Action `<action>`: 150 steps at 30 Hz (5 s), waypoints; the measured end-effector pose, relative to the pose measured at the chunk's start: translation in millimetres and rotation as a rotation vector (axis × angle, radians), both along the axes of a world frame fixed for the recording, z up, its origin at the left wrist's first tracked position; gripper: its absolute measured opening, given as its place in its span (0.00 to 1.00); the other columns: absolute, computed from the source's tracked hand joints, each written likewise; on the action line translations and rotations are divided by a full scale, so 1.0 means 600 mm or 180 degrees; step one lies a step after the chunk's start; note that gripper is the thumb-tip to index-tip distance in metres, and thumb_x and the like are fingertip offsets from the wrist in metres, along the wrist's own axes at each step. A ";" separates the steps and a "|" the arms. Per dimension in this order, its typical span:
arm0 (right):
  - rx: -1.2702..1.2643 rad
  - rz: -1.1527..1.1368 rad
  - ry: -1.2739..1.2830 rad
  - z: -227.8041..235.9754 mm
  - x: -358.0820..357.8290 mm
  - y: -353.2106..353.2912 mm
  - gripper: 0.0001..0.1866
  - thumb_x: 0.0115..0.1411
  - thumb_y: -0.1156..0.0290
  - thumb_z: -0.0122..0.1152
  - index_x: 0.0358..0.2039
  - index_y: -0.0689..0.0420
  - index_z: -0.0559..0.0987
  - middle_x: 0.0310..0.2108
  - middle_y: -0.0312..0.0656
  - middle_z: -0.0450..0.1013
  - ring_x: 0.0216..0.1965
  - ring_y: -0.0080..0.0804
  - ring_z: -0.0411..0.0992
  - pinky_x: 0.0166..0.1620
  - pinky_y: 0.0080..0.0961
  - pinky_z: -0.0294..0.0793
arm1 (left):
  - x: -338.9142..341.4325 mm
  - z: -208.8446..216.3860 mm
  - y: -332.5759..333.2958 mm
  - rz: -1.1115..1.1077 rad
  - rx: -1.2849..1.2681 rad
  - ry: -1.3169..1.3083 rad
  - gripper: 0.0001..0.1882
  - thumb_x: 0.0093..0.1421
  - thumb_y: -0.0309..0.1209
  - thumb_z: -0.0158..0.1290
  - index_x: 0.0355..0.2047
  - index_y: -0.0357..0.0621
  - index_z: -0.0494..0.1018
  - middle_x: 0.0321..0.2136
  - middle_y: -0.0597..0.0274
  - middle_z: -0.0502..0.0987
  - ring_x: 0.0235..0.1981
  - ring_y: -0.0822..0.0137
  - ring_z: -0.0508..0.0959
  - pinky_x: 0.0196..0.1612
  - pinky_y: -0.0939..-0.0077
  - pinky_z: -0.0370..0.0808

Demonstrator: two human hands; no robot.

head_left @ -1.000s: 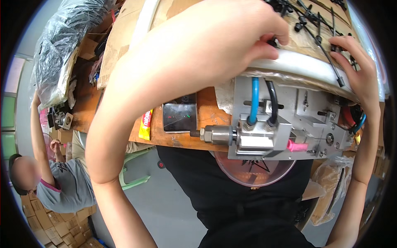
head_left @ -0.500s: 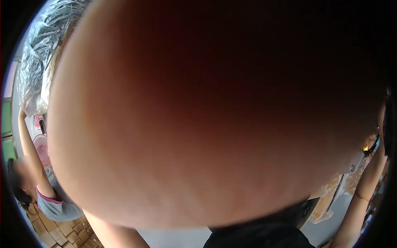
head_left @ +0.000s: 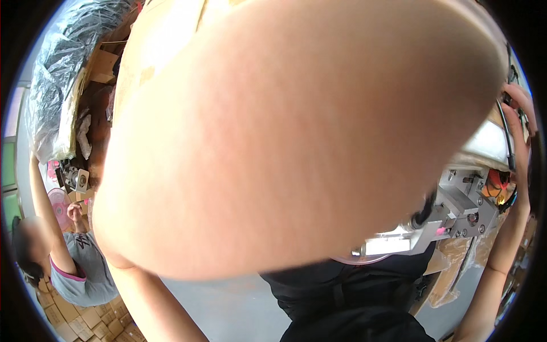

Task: The person repeatedly picks up black cable ties from a cardboard box and inserts them into a pneumatic crimping machine. They operate the machine to process the ties and then place the finished items into a clear plastic bowl below the device.

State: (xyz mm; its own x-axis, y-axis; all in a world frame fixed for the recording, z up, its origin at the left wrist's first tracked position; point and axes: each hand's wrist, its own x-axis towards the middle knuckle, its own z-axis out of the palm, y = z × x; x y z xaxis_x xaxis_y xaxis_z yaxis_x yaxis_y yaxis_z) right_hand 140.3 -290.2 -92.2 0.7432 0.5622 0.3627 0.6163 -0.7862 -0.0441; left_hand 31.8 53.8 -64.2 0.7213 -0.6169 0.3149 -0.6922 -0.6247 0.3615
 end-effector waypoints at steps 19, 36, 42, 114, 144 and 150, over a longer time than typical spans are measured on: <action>0.1073 0.0985 -0.0803 0.014 -0.031 0.061 0.14 0.61 0.77 0.60 0.47 0.65 0.77 0.38 0.41 0.78 0.35 0.23 0.70 0.43 0.18 0.70 | 0.026 -0.005 -0.002 0.0285 -0.0297 -0.0018 0.12 0.53 0.25 0.61 0.39 0.40 0.79 0.28 0.54 0.77 0.29 0.59 0.78 0.35 0.67 0.74; 0.4021 0.1425 0.0682 -0.008 -0.193 -0.101 0.20 0.69 0.69 0.49 0.57 0.69 0.67 0.47 0.56 0.73 0.41 0.34 0.70 0.50 0.30 0.69 | -0.226 -0.138 -0.229 0.1404 -0.0335 -0.0674 0.36 0.45 0.18 0.60 0.57 0.27 0.66 0.29 0.59 0.71 0.30 0.65 0.72 0.33 0.72 0.71; 0.4032 0.1484 0.0847 -0.011 -0.224 -0.082 0.18 0.69 0.70 0.51 0.55 0.65 0.69 0.45 0.53 0.73 0.37 0.30 0.67 0.43 0.25 0.67 | -0.236 -0.190 -0.309 0.1748 0.0004 -0.0094 0.36 0.49 0.21 0.60 0.60 0.29 0.63 0.33 0.56 0.69 0.34 0.59 0.71 0.39 0.67 0.70; 0.3704 0.1208 0.1557 0.014 -0.155 -0.063 0.22 0.66 0.69 0.56 0.55 0.69 0.70 0.47 0.45 0.71 0.42 0.25 0.69 0.45 0.19 0.70 | -0.213 -0.100 -0.213 0.1523 -0.0040 -0.0846 0.33 0.45 0.13 0.52 0.56 0.28 0.68 0.35 0.55 0.71 0.34 0.62 0.72 0.39 0.70 0.71; 0.1822 0.0965 0.0819 -0.178 -0.343 0.031 0.33 0.46 0.86 0.60 0.56 0.72 0.69 0.26 0.44 0.69 0.26 0.35 0.69 0.31 0.30 0.72 | -0.280 -0.150 -0.286 0.1641 -0.0149 0.0494 0.39 0.47 0.11 0.52 0.62 0.26 0.57 0.45 0.48 0.67 0.42 0.54 0.70 0.45 0.67 0.72; 0.1603 0.0928 0.1010 -0.106 -0.337 0.027 0.30 0.50 0.83 0.64 0.55 0.69 0.71 0.29 0.45 0.71 0.29 0.38 0.70 0.33 0.32 0.73 | -0.256 -0.114 -0.260 0.1616 -0.0384 0.0302 0.37 0.48 0.11 0.56 0.61 0.31 0.63 0.42 0.51 0.69 0.41 0.56 0.70 0.44 0.68 0.71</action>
State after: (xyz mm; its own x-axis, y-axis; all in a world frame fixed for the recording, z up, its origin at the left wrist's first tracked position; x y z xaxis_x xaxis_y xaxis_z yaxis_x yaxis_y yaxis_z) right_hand -62.0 -274.2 -155.7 0.7003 0.5754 0.4224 0.6974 -0.4250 -0.5771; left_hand -121.5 -102.2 -132.8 0.9486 -0.1460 0.2808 -0.2740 -0.8229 0.4978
